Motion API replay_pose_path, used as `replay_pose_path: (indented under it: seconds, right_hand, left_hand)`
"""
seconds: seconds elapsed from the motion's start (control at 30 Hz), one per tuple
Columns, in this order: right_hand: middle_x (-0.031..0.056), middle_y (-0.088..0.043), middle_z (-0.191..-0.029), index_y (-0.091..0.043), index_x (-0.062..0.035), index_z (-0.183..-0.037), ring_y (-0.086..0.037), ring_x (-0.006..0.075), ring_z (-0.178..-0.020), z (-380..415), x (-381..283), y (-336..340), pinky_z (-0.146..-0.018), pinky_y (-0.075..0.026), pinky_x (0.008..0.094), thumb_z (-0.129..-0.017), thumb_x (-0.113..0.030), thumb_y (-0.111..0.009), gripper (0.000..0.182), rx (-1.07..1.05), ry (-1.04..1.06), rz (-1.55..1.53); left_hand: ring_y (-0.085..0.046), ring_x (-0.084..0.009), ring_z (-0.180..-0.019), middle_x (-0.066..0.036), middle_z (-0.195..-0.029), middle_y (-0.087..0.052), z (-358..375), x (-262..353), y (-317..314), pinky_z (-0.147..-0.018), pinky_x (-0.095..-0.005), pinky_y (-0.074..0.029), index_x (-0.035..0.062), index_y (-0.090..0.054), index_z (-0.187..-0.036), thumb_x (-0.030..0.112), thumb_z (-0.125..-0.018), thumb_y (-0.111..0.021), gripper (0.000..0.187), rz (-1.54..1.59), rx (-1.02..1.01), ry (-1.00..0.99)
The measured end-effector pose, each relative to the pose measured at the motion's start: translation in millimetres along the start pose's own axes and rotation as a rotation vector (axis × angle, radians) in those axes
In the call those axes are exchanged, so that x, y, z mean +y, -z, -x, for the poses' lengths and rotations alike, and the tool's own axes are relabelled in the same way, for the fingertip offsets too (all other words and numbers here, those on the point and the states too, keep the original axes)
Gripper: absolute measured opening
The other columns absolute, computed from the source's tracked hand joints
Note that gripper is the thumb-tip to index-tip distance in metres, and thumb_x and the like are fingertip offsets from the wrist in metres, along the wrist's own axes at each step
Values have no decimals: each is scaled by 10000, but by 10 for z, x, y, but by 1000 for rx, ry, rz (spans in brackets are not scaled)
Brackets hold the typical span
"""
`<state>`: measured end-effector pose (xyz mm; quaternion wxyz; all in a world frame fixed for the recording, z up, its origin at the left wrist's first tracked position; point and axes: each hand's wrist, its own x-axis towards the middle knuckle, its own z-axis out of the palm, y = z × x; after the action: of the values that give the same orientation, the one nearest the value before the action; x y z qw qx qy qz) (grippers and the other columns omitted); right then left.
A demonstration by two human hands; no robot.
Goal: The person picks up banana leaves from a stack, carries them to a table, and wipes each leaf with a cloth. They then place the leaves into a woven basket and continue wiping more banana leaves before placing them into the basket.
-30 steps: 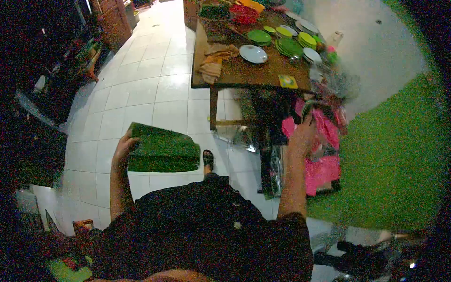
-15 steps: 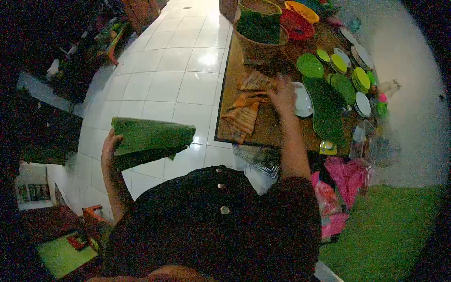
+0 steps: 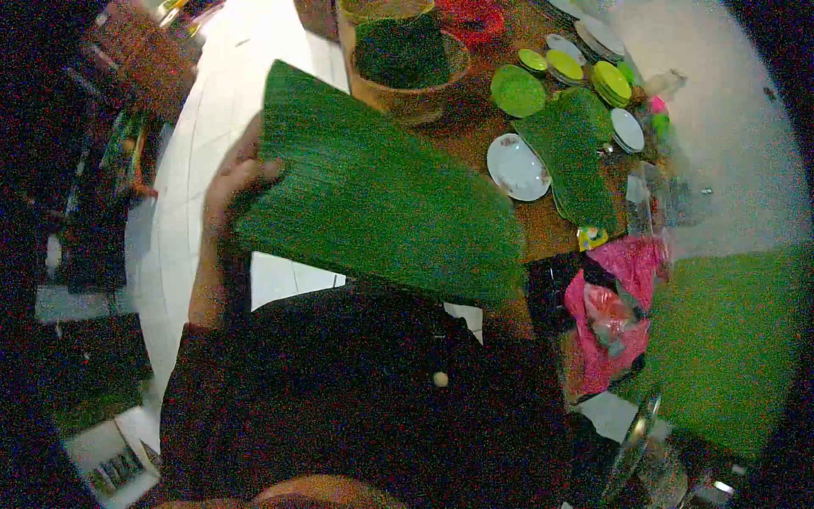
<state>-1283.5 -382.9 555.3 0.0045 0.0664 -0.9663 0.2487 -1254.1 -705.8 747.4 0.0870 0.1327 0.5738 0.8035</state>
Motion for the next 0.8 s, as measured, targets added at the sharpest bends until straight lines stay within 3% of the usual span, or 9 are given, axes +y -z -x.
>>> replay_pose_path:
  seconds: [0.1, 0.3, 0.33, 0.4, 0.53, 0.6, 0.63, 0.7, 0.8]
  right_hand:
    - [197, -620, -1020, -537, -26, -1155, -571, 353, -956, 638, 314, 54, -851, -411, 483, -812, -238, -613, 410, 231, -237, 18]
    - [211, -619, -968, -570, 22, -1067, -584, 358, -872, 1696, 543, 372, -775, -457, 425, -823, -204, -589, 333, 740, -617, 135]
    - [211, -619, -968, -570, 22, -1067, -584, 358, -872, 1774, 390, 450, -775, -457, 425, -823, -204, -589, 333, 727, -653, 144]
    - [179, -600, -839, -582, 24, -961, -585, 282, -753, 1818, 160, 547, -697, -461, 377, -869, -245, -580, 284, 1067, -539, 470]
    - [222, -608, -962, -556, 26, -1062, -572, 382, -884, 1652, -440, 740, -798, -442, 444, -819, -215, -588, 344, 955, -802, 227]
    - [151, -597, -840, -579, -3, -943, -583, 291, -764, 1428, -657, 753, -723, -465, 378, -845, -204, -618, 227, 926, -671, 201]
    - [151, -597, -840, -579, -3, -943, -583, 291, -764, 1322, -772, 762, -723, -465, 378, -845, -204, -618, 227, 925, -678, 209]
    - [133, -606, -847, -573, -23, -992, -590, 259, -779, 1110, -1019, 719, -735, -473, 369, -837, -173, -632, 224, 944, -357, 409]
    - [113, -619, -887, -558, -33, -1056, -605, 247, -800, 822, -1267, 641, -733, -484, 359, -822, -143, -647, 273, 810, -252, 263]
  left_hand:
    - [-524, -192, -1105, -108, -1238, -542, -331, -108, 63, -962, -313, -397, -3, -385, -1354, 102, -764, -564, 626, 110, -207, 30]
    - [-494, -167, -1135, -70, -1248, -535, -634, -812, 583, -981, -309, -380, 17, -383, -1361, 32, -843, -509, 533, -104, -664, 231]
    - [-494, -167, -1135, -70, -1248, -535, -596, -1060, 678, -981, -309, -380, 17, -383, -1361, 32, -843, -509, 533, -89, -683, 260]
    - [-503, -178, -1126, -84, -1243, -532, -475, -1564, 902, -980, -308, -383, 22, -382, -1365, 3, -811, -487, 564, -57, -458, 518]
    - [-507, -192, -1120, -103, -1230, -528, -279, -2107, 1202, -980, -308, -387, 30, -389, -1361, -17, -785, -452, 582, -95, -458, 641]
    - [-534, -196, -1062, -108, -1181, -554, -309, -2206, 1183, -934, -311, -422, 39, -418, -1338, 28, -834, -482, 508, -183, -447, 698]
    - [-534, -196, -1062, -108, -1181, -554, -343, -2207, 1140, -934, -311, -422, 39, -418, -1338, 28, -834, -482, 508, -178, -455, 702]
    - [-563, -192, -977, -109, -1112, -590, -430, -2193, 1087, -858, -322, -461, 25, -465, -1286, 111, -881, -520, 418, -62, -384, 723]
    - [-589, -188, -879, -118, -1012, -628, -455, -2399, 1107, -780, -337, -482, 4, -518, -1216, 187, -902, -545, 364, -256, -388, 593]
